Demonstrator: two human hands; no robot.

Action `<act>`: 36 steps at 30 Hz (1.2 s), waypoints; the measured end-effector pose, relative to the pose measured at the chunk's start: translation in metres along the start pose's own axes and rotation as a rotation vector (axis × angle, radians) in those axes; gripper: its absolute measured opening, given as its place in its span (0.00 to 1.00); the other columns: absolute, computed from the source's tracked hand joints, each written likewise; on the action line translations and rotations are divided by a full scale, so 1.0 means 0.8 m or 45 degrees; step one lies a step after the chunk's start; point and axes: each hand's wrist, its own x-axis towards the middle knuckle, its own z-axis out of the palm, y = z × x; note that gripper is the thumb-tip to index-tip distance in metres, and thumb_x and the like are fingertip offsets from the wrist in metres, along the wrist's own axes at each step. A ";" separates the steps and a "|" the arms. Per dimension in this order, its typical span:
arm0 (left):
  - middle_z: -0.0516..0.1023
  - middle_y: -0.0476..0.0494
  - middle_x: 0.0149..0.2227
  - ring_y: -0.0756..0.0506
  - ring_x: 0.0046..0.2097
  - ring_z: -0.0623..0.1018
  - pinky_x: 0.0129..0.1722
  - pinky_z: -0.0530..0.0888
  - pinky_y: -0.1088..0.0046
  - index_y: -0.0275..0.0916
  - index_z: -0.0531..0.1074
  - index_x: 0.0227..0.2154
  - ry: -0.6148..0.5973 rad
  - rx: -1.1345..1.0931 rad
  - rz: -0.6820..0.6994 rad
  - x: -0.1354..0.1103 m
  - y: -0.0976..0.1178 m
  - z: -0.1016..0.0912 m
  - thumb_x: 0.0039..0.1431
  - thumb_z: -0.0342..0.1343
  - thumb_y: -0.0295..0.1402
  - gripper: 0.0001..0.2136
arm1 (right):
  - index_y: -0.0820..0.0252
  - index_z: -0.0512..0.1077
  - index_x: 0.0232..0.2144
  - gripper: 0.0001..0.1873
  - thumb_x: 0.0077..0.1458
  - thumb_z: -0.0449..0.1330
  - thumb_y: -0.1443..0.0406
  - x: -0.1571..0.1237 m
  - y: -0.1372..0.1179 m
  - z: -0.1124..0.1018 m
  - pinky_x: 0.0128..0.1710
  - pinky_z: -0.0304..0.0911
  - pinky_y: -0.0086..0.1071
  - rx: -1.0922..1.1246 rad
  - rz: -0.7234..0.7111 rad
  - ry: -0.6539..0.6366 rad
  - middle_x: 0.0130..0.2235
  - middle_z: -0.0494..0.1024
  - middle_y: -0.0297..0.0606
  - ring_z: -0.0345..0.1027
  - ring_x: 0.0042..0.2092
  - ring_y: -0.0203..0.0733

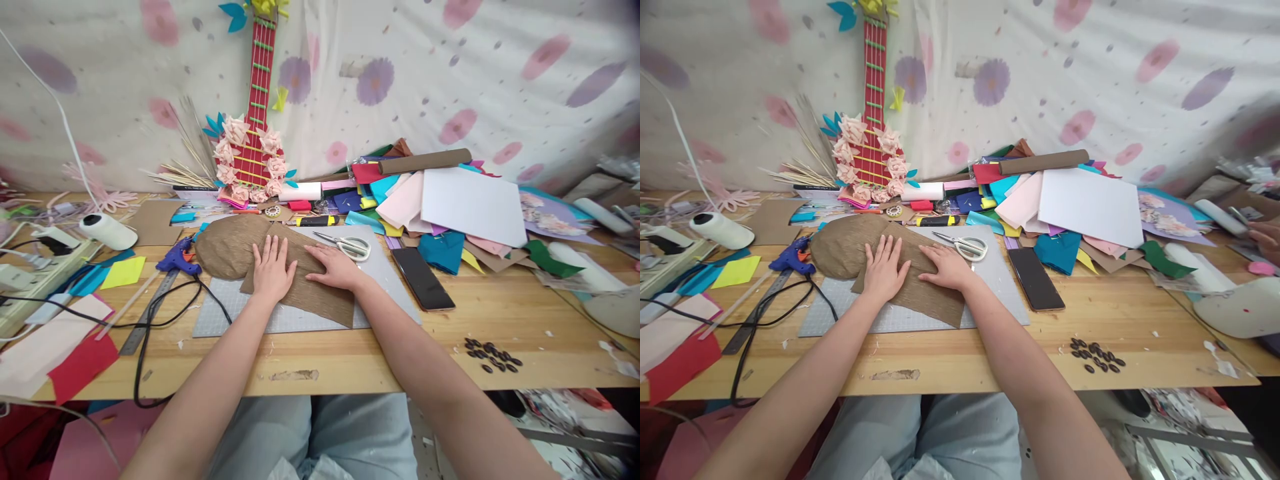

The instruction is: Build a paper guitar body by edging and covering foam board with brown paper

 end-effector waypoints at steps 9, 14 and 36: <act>0.61 0.40 0.61 0.43 0.65 0.55 0.64 0.38 0.51 0.35 0.63 0.56 0.131 -0.102 0.119 0.004 0.002 -0.012 0.63 0.35 0.32 0.22 | 0.59 0.58 0.60 0.34 0.58 0.44 0.47 -0.012 0.014 -0.028 0.62 0.45 0.43 0.483 0.330 0.042 0.62 0.59 0.43 0.52 0.62 0.47; 0.62 0.38 0.60 0.42 0.64 0.55 0.64 0.42 0.50 0.35 0.64 0.56 -0.052 -0.020 0.315 0.023 0.004 -0.006 0.64 0.35 0.37 0.22 | 0.57 0.63 0.57 0.31 0.60 0.40 0.48 -0.017 0.036 -0.036 0.62 0.45 0.43 0.527 0.495 0.091 0.60 0.63 0.40 0.54 0.61 0.45; 0.62 0.38 0.60 0.42 0.64 0.56 0.64 0.44 0.55 0.34 0.64 0.55 -0.098 0.058 0.228 0.021 0.001 0.019 0.64 0.34 0.43 0.26 | 0.63 0.50 0.63 0.40 0.57 0.44 0.45 -0.025 0.007 -0.001 0.63 0.41 0.49 -0.246 0.179 -0.179 0.64 0.52 0.46 0.42 0.65 0.48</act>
